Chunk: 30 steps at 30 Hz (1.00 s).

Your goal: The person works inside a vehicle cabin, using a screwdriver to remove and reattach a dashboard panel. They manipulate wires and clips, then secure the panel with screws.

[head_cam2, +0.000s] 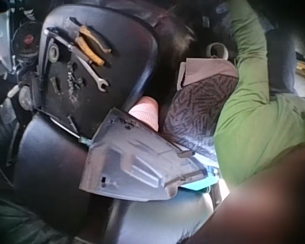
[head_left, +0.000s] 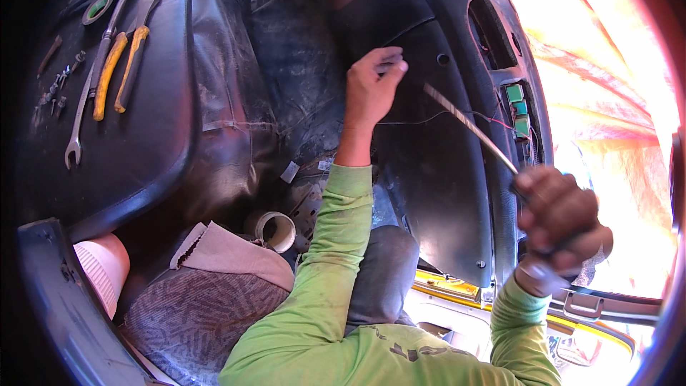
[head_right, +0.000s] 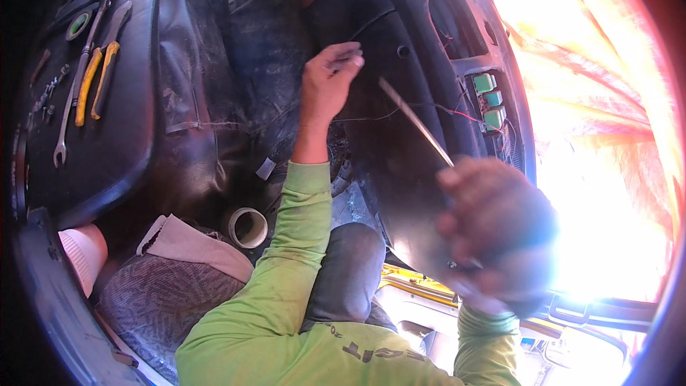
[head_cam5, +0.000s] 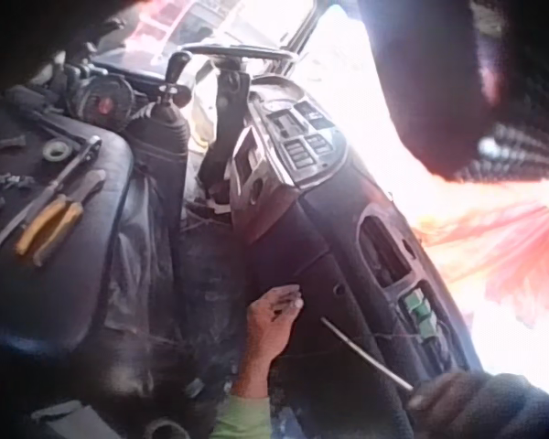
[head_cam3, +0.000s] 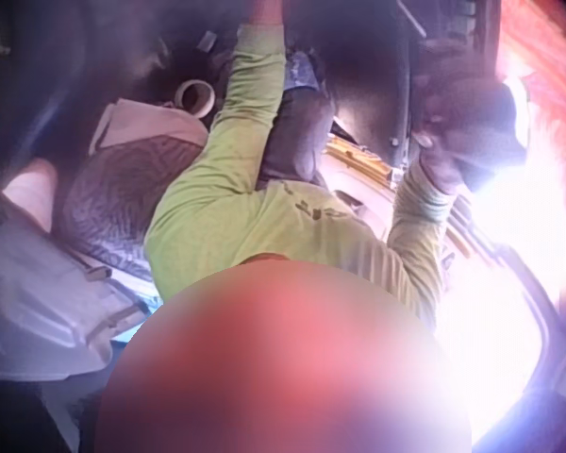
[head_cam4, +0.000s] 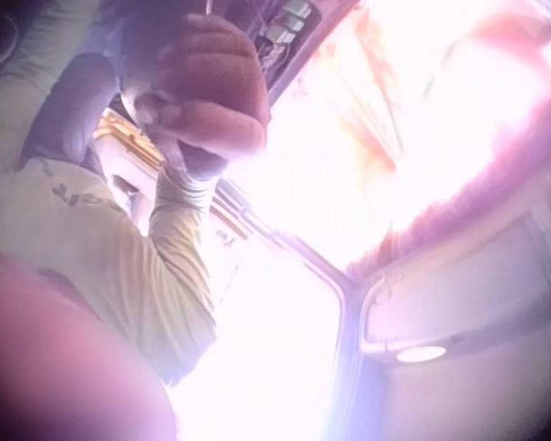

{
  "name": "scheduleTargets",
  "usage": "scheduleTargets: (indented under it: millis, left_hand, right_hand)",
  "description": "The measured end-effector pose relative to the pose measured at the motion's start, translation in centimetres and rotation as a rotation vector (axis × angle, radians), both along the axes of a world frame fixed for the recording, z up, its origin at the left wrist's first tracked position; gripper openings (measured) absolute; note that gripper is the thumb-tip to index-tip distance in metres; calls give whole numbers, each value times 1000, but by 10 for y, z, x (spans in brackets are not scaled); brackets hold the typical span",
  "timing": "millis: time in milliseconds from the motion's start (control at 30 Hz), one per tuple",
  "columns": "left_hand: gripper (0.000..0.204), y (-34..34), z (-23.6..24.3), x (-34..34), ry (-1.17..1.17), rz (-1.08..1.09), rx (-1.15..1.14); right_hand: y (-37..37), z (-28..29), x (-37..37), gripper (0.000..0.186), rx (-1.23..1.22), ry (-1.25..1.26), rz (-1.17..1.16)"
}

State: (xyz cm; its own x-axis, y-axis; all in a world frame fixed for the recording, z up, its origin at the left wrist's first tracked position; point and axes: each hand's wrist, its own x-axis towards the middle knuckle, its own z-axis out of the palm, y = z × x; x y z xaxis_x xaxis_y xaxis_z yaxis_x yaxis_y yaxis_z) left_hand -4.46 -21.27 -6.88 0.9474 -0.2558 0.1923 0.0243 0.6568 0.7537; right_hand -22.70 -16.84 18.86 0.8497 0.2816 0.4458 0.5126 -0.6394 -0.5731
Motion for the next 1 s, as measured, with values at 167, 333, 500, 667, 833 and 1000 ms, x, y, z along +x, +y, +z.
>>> scheduleTargets:
  millis: [167, 333, 500, 667, 833, 1000]
  left_hand:
    - [30, 41, -4, 13, -4, -284, -109]
    - [45, 35, 9, 4, -274, -454, -132]
    - [48, 23, 15, -5, -217, -466, -302]
    - [40, 22, 17, -8, -185, -485, -341]
    - [37, 19, 15, -8, -192, -445, -316]
    - [36, 22, 15, -9, -143, -510, -330]
  right_hand:
    - [10, -36, 51, 22, -436, 172, 89]
    - [20, -60, 61, 28, -655, 178, 202]
    - [23, -74, 57, 27, -676, 137, 162]
    - [28, -76, 58, 21, -697, 138, 133]
    - [32, -77, 61, 20, -741, 179, 132]
    - [35, -95, 72, 22, -726, 140, 115]
